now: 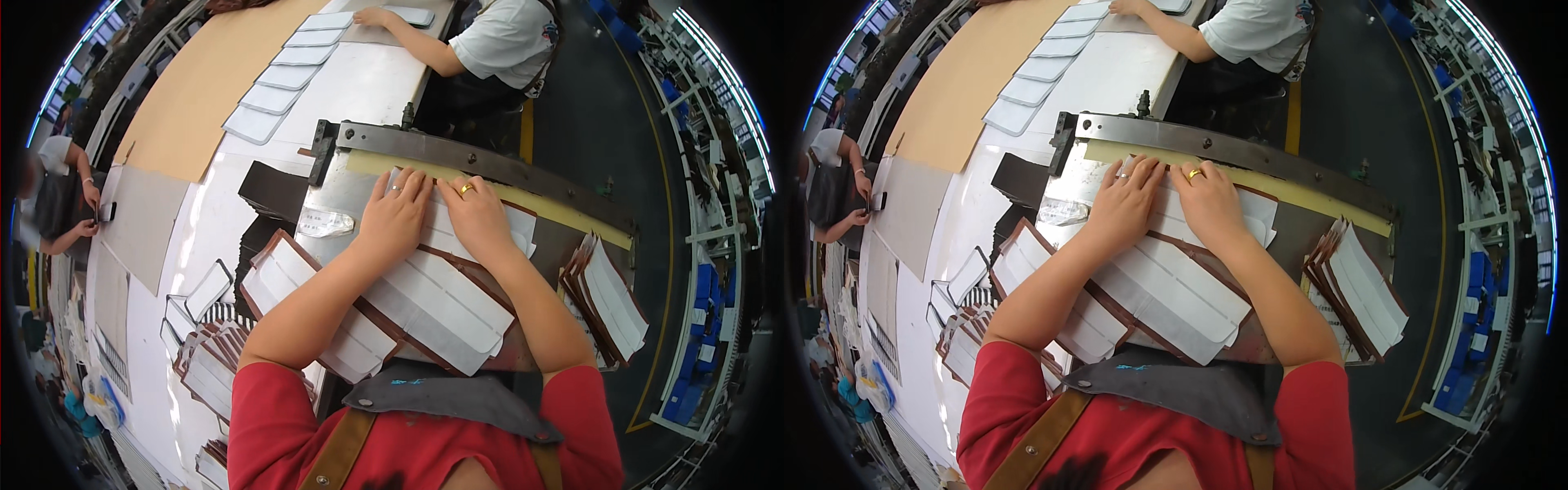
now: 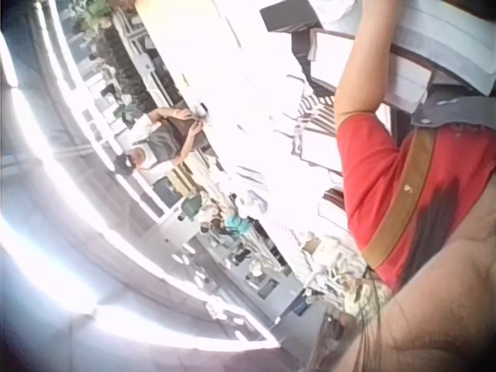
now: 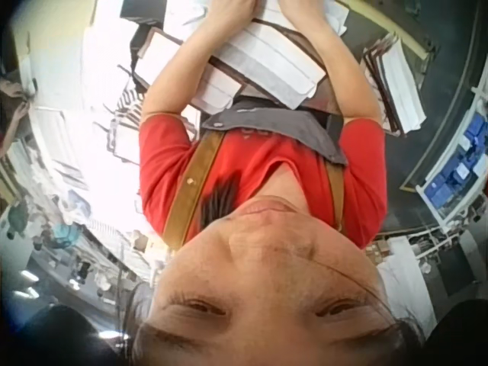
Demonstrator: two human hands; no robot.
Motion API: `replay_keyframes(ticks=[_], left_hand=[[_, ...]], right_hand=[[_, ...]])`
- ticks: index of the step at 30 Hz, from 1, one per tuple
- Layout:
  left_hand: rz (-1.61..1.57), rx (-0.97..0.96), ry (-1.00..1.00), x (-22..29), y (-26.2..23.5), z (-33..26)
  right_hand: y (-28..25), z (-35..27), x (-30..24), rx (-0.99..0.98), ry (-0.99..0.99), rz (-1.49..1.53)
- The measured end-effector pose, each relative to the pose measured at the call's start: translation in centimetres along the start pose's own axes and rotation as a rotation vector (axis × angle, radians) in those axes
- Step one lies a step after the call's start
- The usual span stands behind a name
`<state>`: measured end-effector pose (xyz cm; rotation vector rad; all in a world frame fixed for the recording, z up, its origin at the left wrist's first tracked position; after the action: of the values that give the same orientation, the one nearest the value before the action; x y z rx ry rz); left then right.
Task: The person repeatedly picks up white paper sheets and brown cardboard frames from a table, inserts the paper into the frames, and presses the assembly into a metal jig to secure it. The finished units are stacked on the table to the left.
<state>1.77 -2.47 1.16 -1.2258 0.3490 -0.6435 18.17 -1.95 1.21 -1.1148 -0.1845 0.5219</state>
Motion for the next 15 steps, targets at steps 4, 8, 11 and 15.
replay_keyframes(ticks=[4, 8, 11, 15], left_hand=[[-0.045, -0.024, -0.04, -0.1, 0.0, 0.1], [-0.057, -0.083, -0.095, -0.2, -0.7, 0.4], [-0.096, -0.051, -0.165, -0.5, -0.8, 0.1], [-0.06, -0.045, -0.146, -0.9, -0.7, 0.2]], right_hand=[[-0.3, 0.3, -0.2, 0.034, -0.007, -0.006], [-0.7, 1.2, 0.1, -0.061, 0.042, 0.125], [-0.1, 1.9, -0.3, -0.045, -0.011, 0.132], [0.0, 1.6, -0.6, -0.062, -0.044, -0.005]])
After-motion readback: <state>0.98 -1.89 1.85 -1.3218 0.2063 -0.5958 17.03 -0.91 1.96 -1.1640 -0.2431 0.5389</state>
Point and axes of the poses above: each hand's wrist, its own z-axis towards the middle knuckle, its own y-axis out of the palm, x = y × z, the point moved 1 cm from there along z, towards the middle knuckle, and after that the axes turned 6 degrees about y, right-handed, at the moved point
